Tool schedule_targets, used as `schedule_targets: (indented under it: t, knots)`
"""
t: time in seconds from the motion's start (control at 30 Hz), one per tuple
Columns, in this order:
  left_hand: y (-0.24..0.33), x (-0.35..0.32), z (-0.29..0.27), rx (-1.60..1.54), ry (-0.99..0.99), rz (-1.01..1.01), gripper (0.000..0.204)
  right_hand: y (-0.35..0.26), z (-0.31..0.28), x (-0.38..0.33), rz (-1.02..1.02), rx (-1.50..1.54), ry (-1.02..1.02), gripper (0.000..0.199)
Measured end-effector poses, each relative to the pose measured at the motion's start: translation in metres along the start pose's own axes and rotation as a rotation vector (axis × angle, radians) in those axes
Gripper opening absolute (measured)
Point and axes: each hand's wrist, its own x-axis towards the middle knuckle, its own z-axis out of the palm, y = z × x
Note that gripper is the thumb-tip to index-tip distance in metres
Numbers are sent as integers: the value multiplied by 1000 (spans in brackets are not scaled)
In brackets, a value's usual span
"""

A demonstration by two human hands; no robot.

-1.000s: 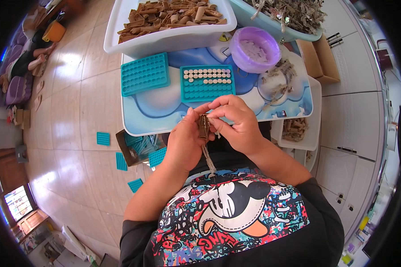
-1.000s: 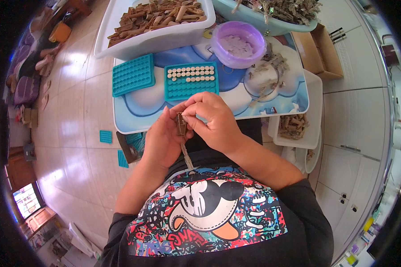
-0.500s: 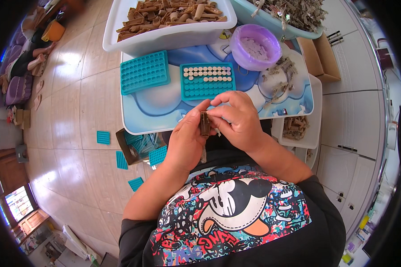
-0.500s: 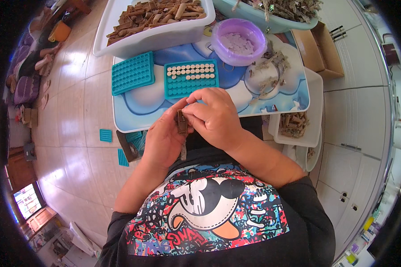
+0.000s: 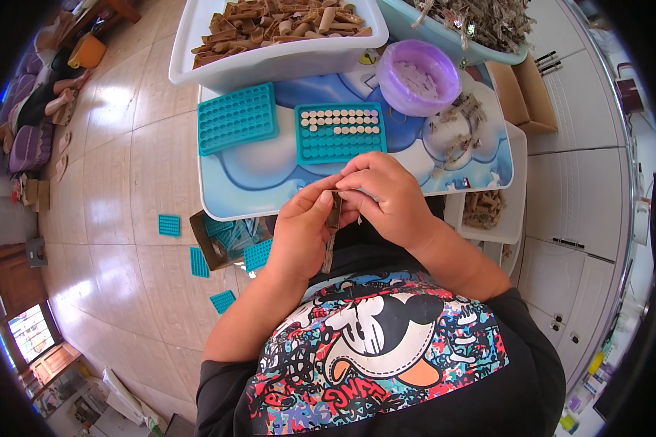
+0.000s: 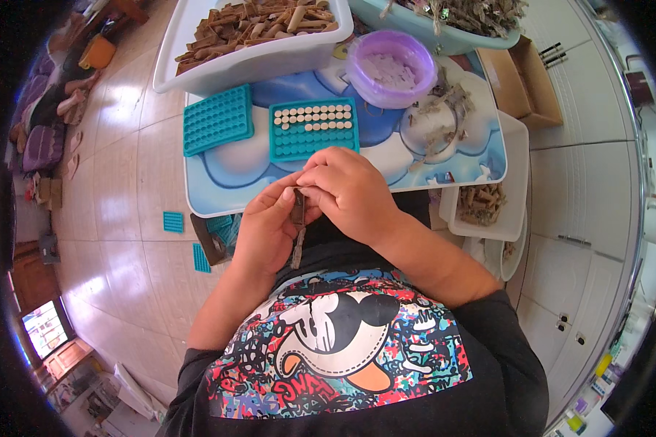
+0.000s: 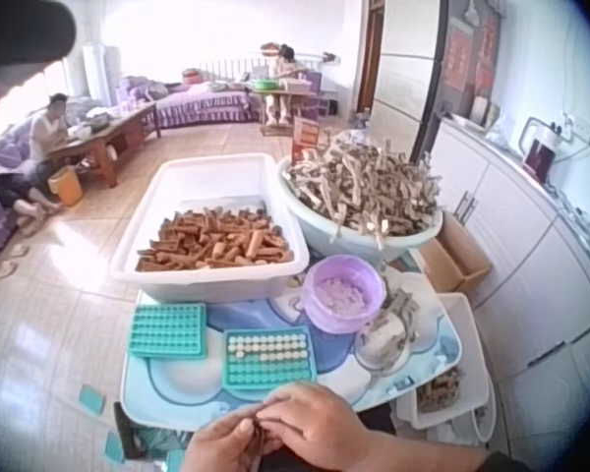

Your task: The person assembles and wraps small brown cylindrical components with paper wraps by hand at a table.

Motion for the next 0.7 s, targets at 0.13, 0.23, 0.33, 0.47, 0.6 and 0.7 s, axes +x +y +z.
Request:
schedule_targets:
  t: [0.13, 0.23, 0.33, 0.47, 0.6, 0.7]
  knots:
    - [1, 0, 0, -65, 28, 53, 27, -7, -1, -1, -90, -84, 87, 18]
    - [5, -1, 4, -105, 61, 114, 23, -25, -1, -9, -81, -148, -48, 23]
    - [4, -2, 5, -110, 91, 176, 22, -29, 8, -16, 0, -77, -77, 28]
    - [6, -2, 5, -66, 118, 232, 23, -21, 14, -19, 66, 65, -47, 27]
    - [7, -3, 1, -34, 130, 250, 21, -25, 9, -21, 208, 189, -52, 24]
    - [7, -4, 0, -28, 124, 241, 21, -25, 7, -22, 361, 331, -116, 24]
